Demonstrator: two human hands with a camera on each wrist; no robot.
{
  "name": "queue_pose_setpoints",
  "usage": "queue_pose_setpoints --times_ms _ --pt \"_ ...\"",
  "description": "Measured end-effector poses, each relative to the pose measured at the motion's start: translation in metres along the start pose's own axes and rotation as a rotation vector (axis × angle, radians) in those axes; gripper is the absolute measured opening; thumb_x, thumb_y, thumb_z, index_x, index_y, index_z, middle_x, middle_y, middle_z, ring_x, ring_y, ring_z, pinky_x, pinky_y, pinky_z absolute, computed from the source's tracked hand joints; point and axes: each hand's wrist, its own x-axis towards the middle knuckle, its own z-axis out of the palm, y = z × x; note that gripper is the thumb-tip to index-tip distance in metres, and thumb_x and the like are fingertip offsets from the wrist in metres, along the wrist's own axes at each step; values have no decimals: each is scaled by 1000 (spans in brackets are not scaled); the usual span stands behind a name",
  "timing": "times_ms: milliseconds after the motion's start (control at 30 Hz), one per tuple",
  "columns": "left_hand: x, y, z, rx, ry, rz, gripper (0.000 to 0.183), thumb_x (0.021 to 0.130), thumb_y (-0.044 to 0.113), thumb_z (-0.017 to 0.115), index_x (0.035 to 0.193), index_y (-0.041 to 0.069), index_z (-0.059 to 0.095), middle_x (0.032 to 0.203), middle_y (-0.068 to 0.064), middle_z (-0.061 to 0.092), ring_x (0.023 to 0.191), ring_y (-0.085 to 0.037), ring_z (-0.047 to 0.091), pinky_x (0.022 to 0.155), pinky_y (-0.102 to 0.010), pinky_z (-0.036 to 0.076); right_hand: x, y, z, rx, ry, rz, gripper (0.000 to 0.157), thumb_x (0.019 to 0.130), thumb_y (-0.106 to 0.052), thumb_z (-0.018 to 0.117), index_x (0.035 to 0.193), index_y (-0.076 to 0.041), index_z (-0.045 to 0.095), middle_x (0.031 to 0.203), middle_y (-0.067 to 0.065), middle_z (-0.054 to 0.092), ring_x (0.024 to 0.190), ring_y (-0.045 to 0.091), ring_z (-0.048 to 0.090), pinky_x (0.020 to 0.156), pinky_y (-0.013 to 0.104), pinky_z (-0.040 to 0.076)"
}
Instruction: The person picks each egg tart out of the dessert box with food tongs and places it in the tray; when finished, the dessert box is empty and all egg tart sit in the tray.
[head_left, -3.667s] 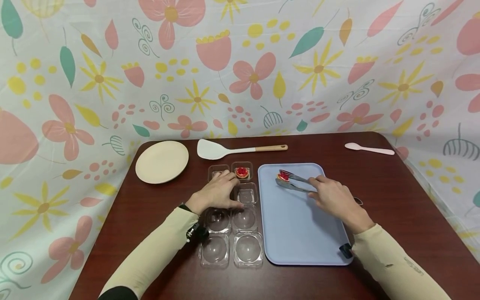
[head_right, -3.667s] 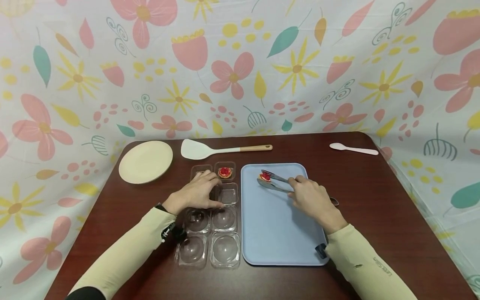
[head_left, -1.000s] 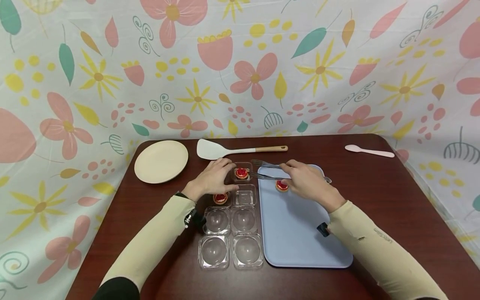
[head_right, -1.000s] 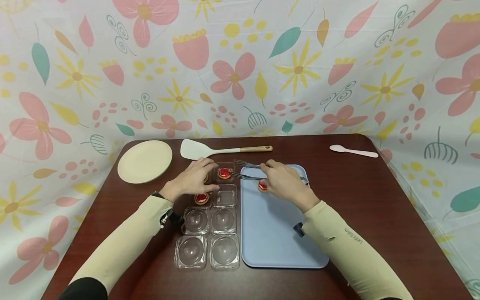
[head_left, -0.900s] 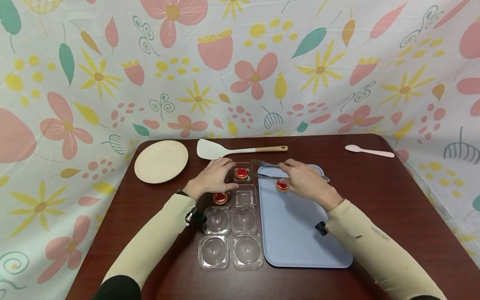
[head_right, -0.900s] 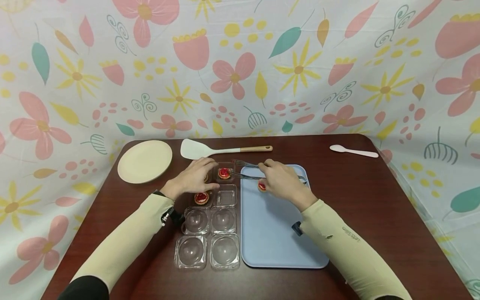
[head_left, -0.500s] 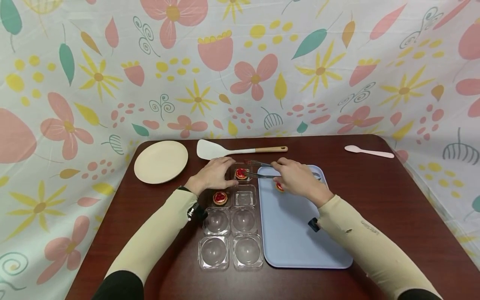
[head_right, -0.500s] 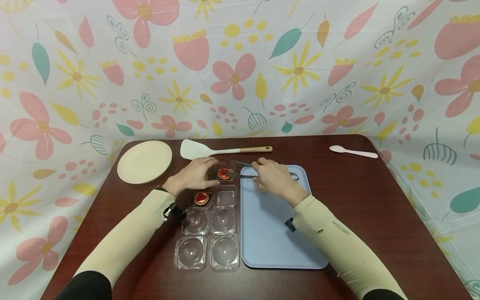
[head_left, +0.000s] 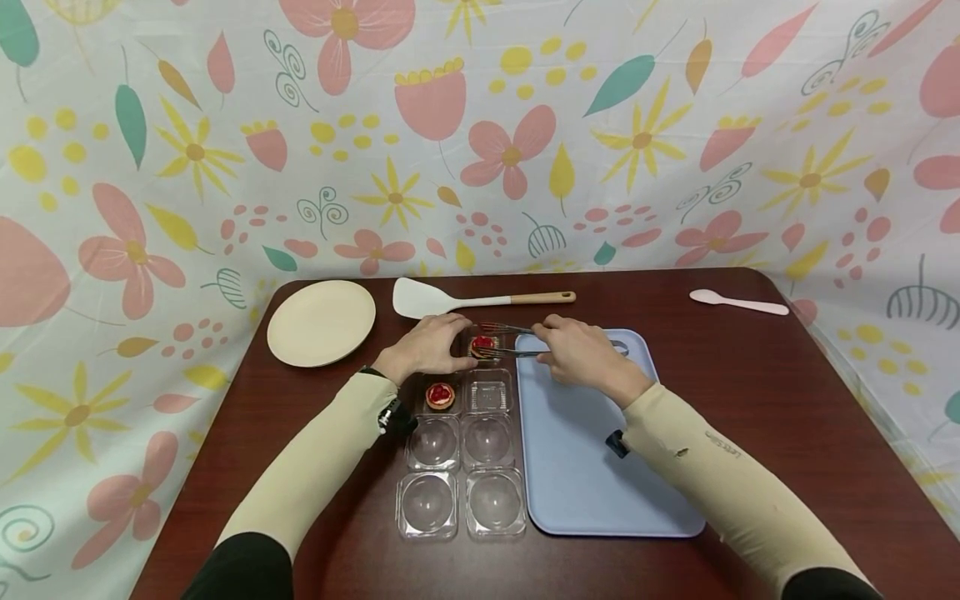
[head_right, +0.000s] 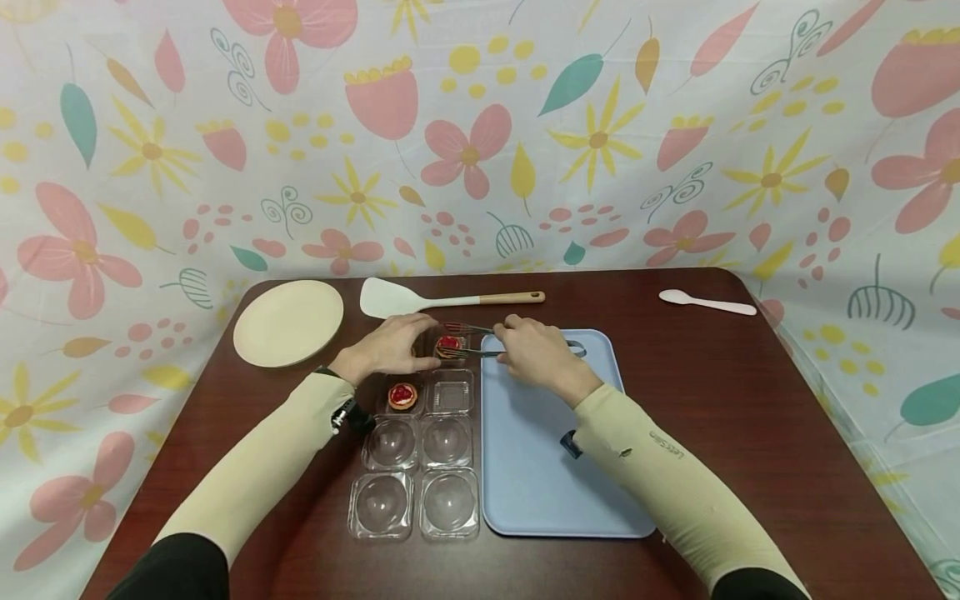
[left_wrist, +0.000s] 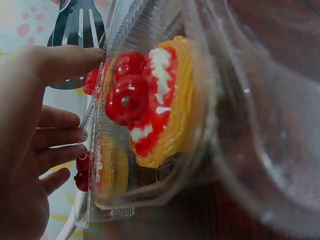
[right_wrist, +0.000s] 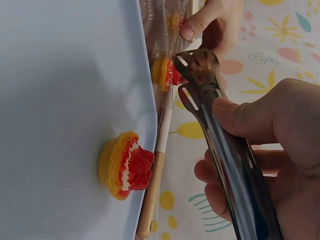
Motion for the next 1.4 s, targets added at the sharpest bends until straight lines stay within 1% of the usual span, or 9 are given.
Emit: queue_pose_setpoints --times_ms 100,233,400,533,800,1033,1233,1400 --pt "1 -1 1 -2 4 0 74 83 55 65 138 9 51 141 -9 52 131 -27 48 112 -44 33 2 0 1 -9 1 -2 49 91 -27 67 134 -5 57 122 14 60 102 33 64 67 48 55" --pt "2 -2 1 -5 11 6 73 83 55 65 138 8 52 140 -9 53 132 -27 48 111 -44 33 4 -1 2 -12 -6 2 49 92 -28 66 134 -6 57 123 14 59 105 35 63 71 50 55" --pt "3 -2 1 10 7 7 72 83 56 64 136 8 53 140 -9 53 132 -26 48 110 -46 34 7 -2 3 -13 -29 -2 49 92 -28 65 135 -6 56 123 14 59 104 34 63 69 48 55" --pt "3 -1 0 27 -2 -6 71 84 57 63 135 9 54 139 -7 54 131 -25 47 110 -46 33 9 -3 4 -24 -38 -3 48 92 -28 66 134 -7 57 120 12 59 101 32 63 65 46 54" --pt "3 2 0 35 -37 -45 74 84 58 62 138 8 51 141 -7 51 136 -22 43 113 -45 29 13 -6 4 -36 -55 -4 44 91 -27 67 131 -8 59 115 10 60 99 30 63 64 46 54" --pt "5 3 0 47 -17 -49 72 83 55 64 136 7 52 139 -7 53 134 -22 44 113 -44 30 16 -9 1 -58 -62 0 42 92 -27 66 129 -10 60 115 9 59 100 29 63 63 44 54" --pt "5 4 0 37 -32 -58 73 83 55 64 136 7 52 140 -8 52 134 -22 44 113 -44 30 16 -13 -2 -57 -87 -1 40 92 -26 66 127 -9 62 111 9 60 97 27 62 62 43 53" --pt "5 5 -1 40 -35 -78 74 83 56 64 137 8 51 141 -8 51 134 -22 44 113 -43 30 17 -17 -4 -67 -87 0 39 91 -24 67 126 -8 63 108 9 60 94 27 62 61 43 54"
